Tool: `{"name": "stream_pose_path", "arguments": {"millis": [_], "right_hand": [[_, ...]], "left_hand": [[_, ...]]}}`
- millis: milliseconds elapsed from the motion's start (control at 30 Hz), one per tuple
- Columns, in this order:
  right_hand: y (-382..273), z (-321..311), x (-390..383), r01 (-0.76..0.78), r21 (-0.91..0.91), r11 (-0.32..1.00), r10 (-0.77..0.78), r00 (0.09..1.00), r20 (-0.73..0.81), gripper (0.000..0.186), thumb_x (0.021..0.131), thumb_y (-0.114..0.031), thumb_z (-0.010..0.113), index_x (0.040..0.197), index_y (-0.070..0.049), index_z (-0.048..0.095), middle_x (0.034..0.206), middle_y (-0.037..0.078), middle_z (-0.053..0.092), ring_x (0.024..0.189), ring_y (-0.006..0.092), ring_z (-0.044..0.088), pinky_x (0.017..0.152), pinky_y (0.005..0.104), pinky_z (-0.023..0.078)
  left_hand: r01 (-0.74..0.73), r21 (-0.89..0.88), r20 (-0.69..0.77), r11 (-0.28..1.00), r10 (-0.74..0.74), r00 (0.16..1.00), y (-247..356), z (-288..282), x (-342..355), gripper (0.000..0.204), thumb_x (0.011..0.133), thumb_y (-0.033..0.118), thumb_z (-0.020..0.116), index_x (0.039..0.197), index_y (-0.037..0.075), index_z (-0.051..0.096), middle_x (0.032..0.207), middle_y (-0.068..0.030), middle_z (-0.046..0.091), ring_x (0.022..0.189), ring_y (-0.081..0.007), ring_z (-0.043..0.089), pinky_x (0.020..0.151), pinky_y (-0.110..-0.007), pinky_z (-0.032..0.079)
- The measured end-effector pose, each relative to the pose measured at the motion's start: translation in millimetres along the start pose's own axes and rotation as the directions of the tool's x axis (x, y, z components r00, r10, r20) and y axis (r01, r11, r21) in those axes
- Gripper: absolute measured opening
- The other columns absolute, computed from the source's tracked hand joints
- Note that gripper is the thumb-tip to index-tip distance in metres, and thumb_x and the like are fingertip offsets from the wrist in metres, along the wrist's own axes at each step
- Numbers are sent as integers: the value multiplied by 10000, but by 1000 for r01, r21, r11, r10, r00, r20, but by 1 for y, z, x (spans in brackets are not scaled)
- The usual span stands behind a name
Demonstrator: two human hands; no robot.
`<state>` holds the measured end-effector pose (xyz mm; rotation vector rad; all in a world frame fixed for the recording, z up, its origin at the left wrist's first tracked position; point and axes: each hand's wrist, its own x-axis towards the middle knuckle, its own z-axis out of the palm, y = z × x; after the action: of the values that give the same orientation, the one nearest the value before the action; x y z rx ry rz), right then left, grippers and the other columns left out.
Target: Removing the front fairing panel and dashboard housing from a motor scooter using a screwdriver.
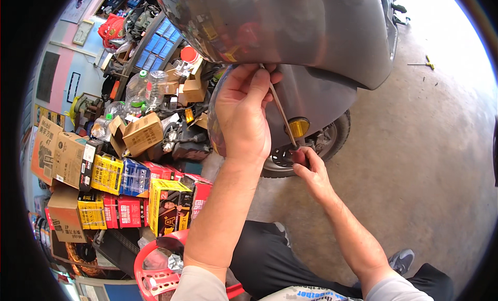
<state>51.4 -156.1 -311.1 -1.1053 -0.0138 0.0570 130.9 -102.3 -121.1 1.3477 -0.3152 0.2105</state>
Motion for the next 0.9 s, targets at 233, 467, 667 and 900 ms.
{"name": "stream_pose_path", "arguments": {"millis": [233,467,667,900], "right_hand": [[12,6,-3,9,342,940,8,999,-48,341,878,-32,633,1204,-12,536,1047,55,594,948,127,576,834,311,546],[29,14,-6,92,389,917,-69,995,-74,389,883,-117,657,1233,-17,522,1119,62,573,1012,150,566,880,347,509],[30,8,-9,22,648,761,-19,1000,-12,390,933,-237,610,1278,-77,526,1212,95,590,1035,219,603,879,369,505],[47,-5,-6,-502,862,-76,1,864,504,445,991,-487,410,1228,-144,565,647,-26,397,477,74,318,452,211,274]], "left_hand": [[-6,-24,-2,1000,6,1000,-2,0,0,167,889,61,644,1054,39,631,1025,-92,695,865,-147,660,685,-214,435],[6,67,26,998,-8,1000,6,-5,-3,157,902,90,644,1057,77,625,1057,-65,669,905,-140,630,744,-234,456],[-36,59,9,998,35,999,-5,-3,-1,161,883,58,667,1029,17,613,944,-87,701,799,-120,645,650,-209,442],[-67,48,2,997,67,998,-8,-2,-1,152,883,56,665,1023,20,617,951,-86,699,798,-122,646,652,-208,436]]}}
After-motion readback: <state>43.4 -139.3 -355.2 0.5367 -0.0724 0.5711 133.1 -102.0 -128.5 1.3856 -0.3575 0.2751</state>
